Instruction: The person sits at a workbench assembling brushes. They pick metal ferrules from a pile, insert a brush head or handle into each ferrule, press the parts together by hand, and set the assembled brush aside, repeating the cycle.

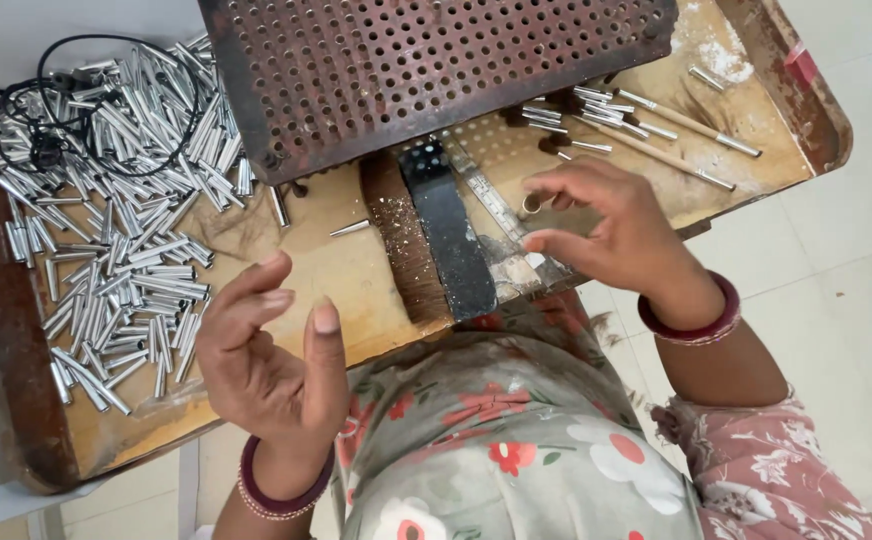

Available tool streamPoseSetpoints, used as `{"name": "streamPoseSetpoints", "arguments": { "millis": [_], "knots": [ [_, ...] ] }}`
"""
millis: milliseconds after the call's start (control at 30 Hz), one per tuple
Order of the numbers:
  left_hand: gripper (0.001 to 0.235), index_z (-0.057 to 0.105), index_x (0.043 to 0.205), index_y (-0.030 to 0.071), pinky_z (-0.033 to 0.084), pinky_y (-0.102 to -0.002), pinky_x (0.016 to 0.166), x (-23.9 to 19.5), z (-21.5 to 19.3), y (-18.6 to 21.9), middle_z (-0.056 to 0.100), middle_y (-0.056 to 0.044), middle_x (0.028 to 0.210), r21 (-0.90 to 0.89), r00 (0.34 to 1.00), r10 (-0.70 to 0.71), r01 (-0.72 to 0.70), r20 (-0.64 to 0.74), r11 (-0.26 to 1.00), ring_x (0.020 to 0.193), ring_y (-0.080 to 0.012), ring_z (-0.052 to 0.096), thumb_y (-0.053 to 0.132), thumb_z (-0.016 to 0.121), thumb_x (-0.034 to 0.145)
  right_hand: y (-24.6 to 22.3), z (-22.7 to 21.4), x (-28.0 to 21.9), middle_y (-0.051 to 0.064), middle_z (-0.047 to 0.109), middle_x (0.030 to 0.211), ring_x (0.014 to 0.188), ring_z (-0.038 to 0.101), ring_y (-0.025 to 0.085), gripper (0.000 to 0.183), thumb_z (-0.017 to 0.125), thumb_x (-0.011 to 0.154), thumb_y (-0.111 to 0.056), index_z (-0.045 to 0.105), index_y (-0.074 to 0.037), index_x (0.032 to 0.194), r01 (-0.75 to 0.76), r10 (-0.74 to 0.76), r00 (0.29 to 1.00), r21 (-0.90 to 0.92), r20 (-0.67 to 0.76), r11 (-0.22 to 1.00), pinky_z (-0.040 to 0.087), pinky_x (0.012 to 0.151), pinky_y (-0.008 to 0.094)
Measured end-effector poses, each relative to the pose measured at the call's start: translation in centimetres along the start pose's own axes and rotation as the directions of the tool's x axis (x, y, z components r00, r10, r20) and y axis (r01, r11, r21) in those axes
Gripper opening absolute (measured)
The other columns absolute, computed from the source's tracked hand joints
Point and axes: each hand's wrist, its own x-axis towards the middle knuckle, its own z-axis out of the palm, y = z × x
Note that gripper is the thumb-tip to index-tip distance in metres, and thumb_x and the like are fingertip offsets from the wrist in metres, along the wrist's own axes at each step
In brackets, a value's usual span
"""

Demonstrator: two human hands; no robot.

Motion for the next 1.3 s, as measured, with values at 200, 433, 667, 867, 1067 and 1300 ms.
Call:
{"name": "streamPoseSetpoints", "arguments": {
  "millis": [200, 433, 667, 867, 1067, 1300],
  "knots": [
    [0.024, 0.060, 0.080, 0.005, 0.053, -0.034, 0.102, -2.1, 1.7, -1.7, 0.066, -0.020, 0.121, -0.174, 0.979, -0.155, 0.130, -0.136, 0.976, 0.116, -0.0249, 0.066, 0.013, 0.062, 0.103, -0.2, 1.9, -0.9, 0.007, 0.068, 0.086, 0.077, 0.065, 0.020, 0.024, 0.086, 0.090, -0.021, 0.071, -0.006, 0.101, -0.048, -0.016, 0.982, -0.333, -0.186, 0.942, 0.051, 0.071, 0.031],
    [0.016, 0.057, 0.094, -0.001, 0.051, -0.036, 0.105, -3.0, 3.5, -3.0, 0.064, -0.021, 0.120, -0.331, 0.973, -0.205, 0.159, -0.108, 0.930, 0.115, -0.0241, 0.064, 0.011, 0.064, 0.103, -0.2, 2.5, -1.8, 0.005, 0.069, 0.089, 0.084, 0.062, 0.027, 0.024, 0.086, 0.092, -0.020, 0.070, -0.008, 0.104, -0.018, -0.099, 0.971, -0.477, -0.219, 0.879, 0.043, 0.089, 0.039],
    [0.016, 0.054, 0.122, 0.003, 0.050, -0.031, 0.110, -4.4, 4.4, -4.3, 0.062, -0.016, 0.128, -0.510, 0.960, -0.253, 0.161, -0.117, 0.845, 0.119, -0.0191, 0.063, 0.002, 0.064, 0.110, -0.2, 2.9, -1.6, 0.001, 0.068, 0.083, 0.077, 0.061, 0.021, 0.021, 0.086, 0.091, -0.020, 0.070, -0.010, 0.100, -0.071, -0.035, 0.976, -0.461, -0.217, 0.884, 0.039, 0.092, 0.037],
    [0.018, 0.053, 0.122, 0.003, 0.051, -0.032, 0.108, -4.1, 4.6, -4.3, 0.061, -0.015, 0.133, -0.509, 0.957, -0.254, 0.151, -0.140, 0.848, 0.118, -0.0178, 0.063, 0.003, 0.064, 0.108, -0.3, 2.8, -1.4, 0.000, 0.067, 0.080, 0.072, 0.061, 0.018, 0.026, 0.087, 0.091, -0.026, 0.069, -0.009, 0.098, -0.064, -0.040, 0.975, -0.450, -0.217, 0.891, 0.038, 0.092, 0.037],
    [0.018, 0.053, 0.123, 0.002, 0.053, -0.033, 0.111, -3.6, 4.3, -3.2, 0.060, -0.014, 0.130, -0.541, 0.955, -0.265, 0.153, -0.134, 0.827, 0.120, -0.0176, 0.062, 0.000, 0.064, 0.109, 0.4, 2.2, -0.9, 0.003, 0.067, 0.081, 0.071, 0.063, 0.018, 0.031, 0.089, 0.086, -0.029, 0.069, -0.006, 0.094, -0.073, 0.016, 0.992, -0.450, -0.129, 0.890, 0.043, 0.082, 0.036],
    [0.017, 0.054, 0.122, 0.002, 0.054, -0.035, 0.109, -3.2, 4.6, -2.4, 0.063, -0.016, 0.127, -0.620, 0.957, -0.250, 0.110, -0.144, 0.777, 0.115, -0.0187, 0.065, 0.017, 0.053, 0.117, -2.2, 0.7, 0.8, 0.003, 0.073, 0.089, 0.071, 0.067, 0.014, 0.016, 0.084, 0.094, -0.019, 0.076, -0.007, 0.098, -0.099, 0.041, 0.986, -0.376, -0.162, 0.921, 0.048, 0.074, 0.030]
  ]
}}
